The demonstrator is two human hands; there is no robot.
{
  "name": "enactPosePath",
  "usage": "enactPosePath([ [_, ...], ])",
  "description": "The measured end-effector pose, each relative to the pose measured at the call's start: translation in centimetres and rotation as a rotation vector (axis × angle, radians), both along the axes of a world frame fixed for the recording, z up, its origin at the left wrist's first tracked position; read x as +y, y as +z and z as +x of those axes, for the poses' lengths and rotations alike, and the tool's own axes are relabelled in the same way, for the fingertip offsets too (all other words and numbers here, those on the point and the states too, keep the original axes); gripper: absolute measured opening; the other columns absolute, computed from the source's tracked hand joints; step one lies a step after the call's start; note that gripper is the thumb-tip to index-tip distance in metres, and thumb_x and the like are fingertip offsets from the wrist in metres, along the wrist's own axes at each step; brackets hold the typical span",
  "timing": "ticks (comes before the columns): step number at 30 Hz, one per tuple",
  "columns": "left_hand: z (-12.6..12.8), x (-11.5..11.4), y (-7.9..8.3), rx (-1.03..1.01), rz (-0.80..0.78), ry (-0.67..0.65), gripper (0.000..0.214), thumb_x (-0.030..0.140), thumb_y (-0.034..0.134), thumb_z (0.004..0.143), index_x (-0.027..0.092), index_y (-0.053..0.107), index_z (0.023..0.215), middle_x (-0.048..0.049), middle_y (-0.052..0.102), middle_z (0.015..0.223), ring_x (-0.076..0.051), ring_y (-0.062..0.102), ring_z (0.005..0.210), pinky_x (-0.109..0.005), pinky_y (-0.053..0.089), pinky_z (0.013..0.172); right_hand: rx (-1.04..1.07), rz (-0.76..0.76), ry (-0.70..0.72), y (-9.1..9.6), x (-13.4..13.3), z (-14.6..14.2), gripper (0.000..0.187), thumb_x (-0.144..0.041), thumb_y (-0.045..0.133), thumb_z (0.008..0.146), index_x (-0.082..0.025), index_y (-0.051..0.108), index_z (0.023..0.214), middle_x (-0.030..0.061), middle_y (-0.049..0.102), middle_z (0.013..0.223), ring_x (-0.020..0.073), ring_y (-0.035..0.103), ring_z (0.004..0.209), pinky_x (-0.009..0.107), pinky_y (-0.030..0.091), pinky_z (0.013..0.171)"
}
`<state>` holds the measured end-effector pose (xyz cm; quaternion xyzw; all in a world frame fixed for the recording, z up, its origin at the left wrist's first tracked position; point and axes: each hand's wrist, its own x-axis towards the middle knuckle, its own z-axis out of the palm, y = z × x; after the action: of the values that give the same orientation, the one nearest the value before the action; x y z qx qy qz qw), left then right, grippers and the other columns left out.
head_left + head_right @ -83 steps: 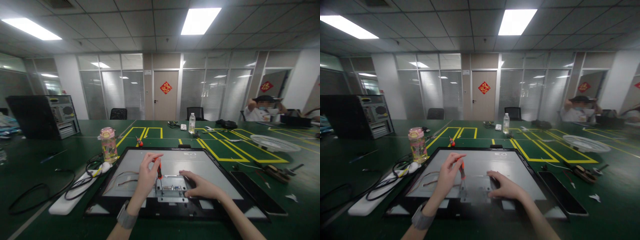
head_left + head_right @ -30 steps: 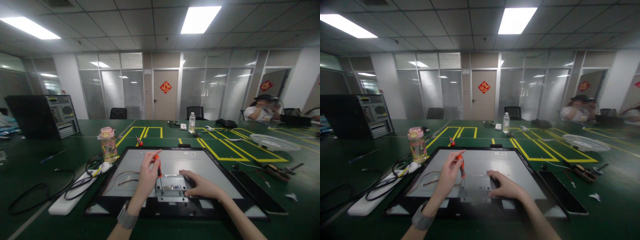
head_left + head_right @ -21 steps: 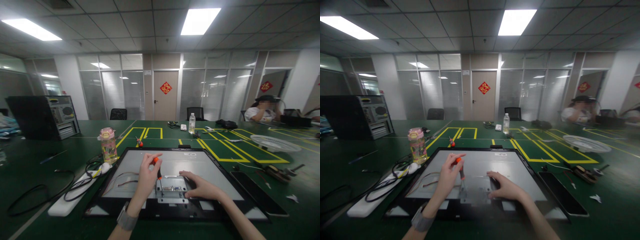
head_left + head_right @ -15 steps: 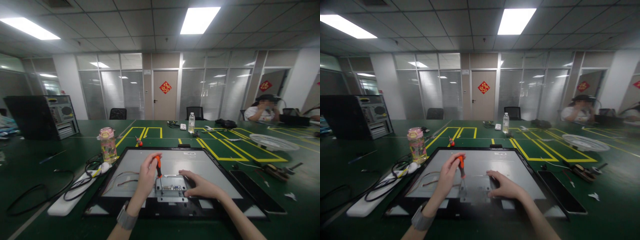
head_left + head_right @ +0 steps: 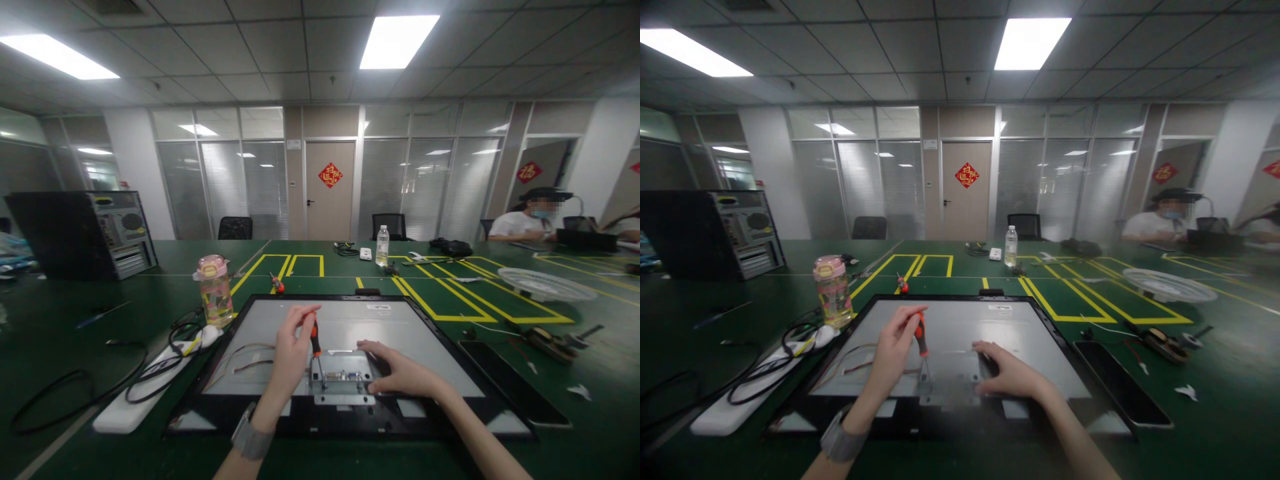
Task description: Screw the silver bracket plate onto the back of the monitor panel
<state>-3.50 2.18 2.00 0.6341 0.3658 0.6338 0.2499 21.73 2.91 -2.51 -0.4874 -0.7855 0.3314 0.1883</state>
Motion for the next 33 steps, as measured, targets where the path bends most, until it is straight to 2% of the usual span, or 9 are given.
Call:
enactPosePath([
  [2, 0.00, 0.03, -0.01, -0.004, -0.014, -0.011, 0.028, 0.034, 0.049, 0.088, 0.018, 0.070, 0.097, -0.0047, 0.061, 0.085, -0.018, 0.060, 0.082, -0.029, 0.047, 0.077, -0.002, -0.001, 0.004, -0.05, 0.02, 0.06, 0.091, -0.051, 0.077, 0.062, -0.014, 0.044, 0.139, 0.0151, 0.036, 0.150, 0.0335, 0.032, 0.138, 0.044, 0.022, 0.116],
  [6, 0.00, 0.05, -0.01, 0.025, 0.020, 0.036, 0.022, 0.035, 0.059, 0.082, 0.019, 0.072, 0.090, -0.0037, 0.058, 0.085, -0.017, 0.058, 0.079, -0.028, 0.047, 0.075, -0.005, 0.010, 0.010, -0.23, 0.13, 0.18, 0.090, -0.049, 0.077, 0.063, -0.014, 0.044, 0.139, 0.0151, 0.036, 0.150, 0.0322, 0.032, 0.138, 0.043, 0.022, 0.116],
  [11, 0.06, -0.09, 0.06, -0.028, -0.051, -0.047, 0.028, 0.034, 0.048, 0.088, 0.018, 0.069, 0.099, -0.0048, 0.063, 0.082, -0.019, 0.061, 0.084, -0.031, 0.047, 0.080, -0.001, 0.018, 0.013, -0.39, 0.24, 0.25, 0.088, -0.048, 0.077, 0.064, -0.016, 0.044, 0.139, 0.0143, 0.038, 0.150, 0.0317, 0.033, 0.138, 0.043, 0.023, 0.116],
  [15, 0.05, -0.05, 0.04, 0.009, -0.006, 0.008, 0.022, 0.035, 0.059, 0.082, 0.018, 0.071, 0.088, -0.0049, 0.061, 0.084, -0.018, 0.060, 0.079, -0.029, 0.047, 0.076, -0.002, 0.019, 0.013, -0.44, 0.26, 0.21, 0.090, -0.049, 0.077, 0.063, -0.014, 0.044, 0.139, 0.0152, 0.037, 0.150, 0.0315, 0.033, 0.138, 0.042, 0.023, 0.116],
  [20, 0.03, 0.04, -0.02, -0.027, -0.067, -0.062, 0.031, 0.036, 0.050, 0.088, 0.017, 0.069, 0.103, -0.0061, 0.064, 0.084, -0.020, 0.061, 0.087, -0.030, 0.046, 0.081, -0.027, 0.013, 0.009, -0.39, 0.24, 0.19, 0.089, -0.049, 0.077, 0.063, -0.016, 0.044, 0.139, 0.0150, 0.036, 0.151, 0.0321, 0.033, 0.138, 0.043, 0.023, 0.116],
  [25, 0.22, 0.00, -0.03, 0.013, -0.010, -0.019, 0.023, 0.036, 0.059, 0.082, 0.018, 0.071, 0.090, -0.0046, 0.060, 0.084, -0.018, 0.060, 0.079, -0.029, 0.046, 0.075, -0.017, 0.015, 0.016, -0.49, 0.32, 0.33, 0.090, -0.049, 0.077, 0.064, -0.014, 0.043, 0.140, 0.0151, 0.037, 0.150, 0.0317, 0.034, 0.138, 0.043, 0.023, 0.116],
  [30, 0.16, 0.02, 0.01, -0.043, -0.067, -0.090, 0.032, 0.037, 0.046, 0.090, 0.017, 0.068, 0.098, -0.0058, 0.064, 0.082, -0.020, 0.062, 0.085, -0.031, 0.046, 0.080, -0.011, 0.000, 0.017, -0.44, 0.27, 0.37, 0.090, -0.050, 0.076, 0.064, -0.015, 0.042, 0.140, 0.0146, 0.035, 0.151, 0.0319, 0.032, 0.138, 0.042, 0.023, 0.116],
  [33, 0.07, 0.08, 0.00, -0.005, -0.018, -0.032, 0.024, 0.037, 0.057, 0.083, 0.017, 0.070, 0.086, -0.0044, 0.060, 0.082, -0.018, 0.060, 0.077, -0.029, 0.047, 0.075, -0.005, -0.004, 0.019, -0.47, 0.28, 0.36, 0.090, -0.051, 0.076, 0.064, -0.016, 0.042, 0.140, 0.0142, 0.036, 0.151, 0.0321, 0.033, 0.138, 0.042, 0.023, 0.116],
])
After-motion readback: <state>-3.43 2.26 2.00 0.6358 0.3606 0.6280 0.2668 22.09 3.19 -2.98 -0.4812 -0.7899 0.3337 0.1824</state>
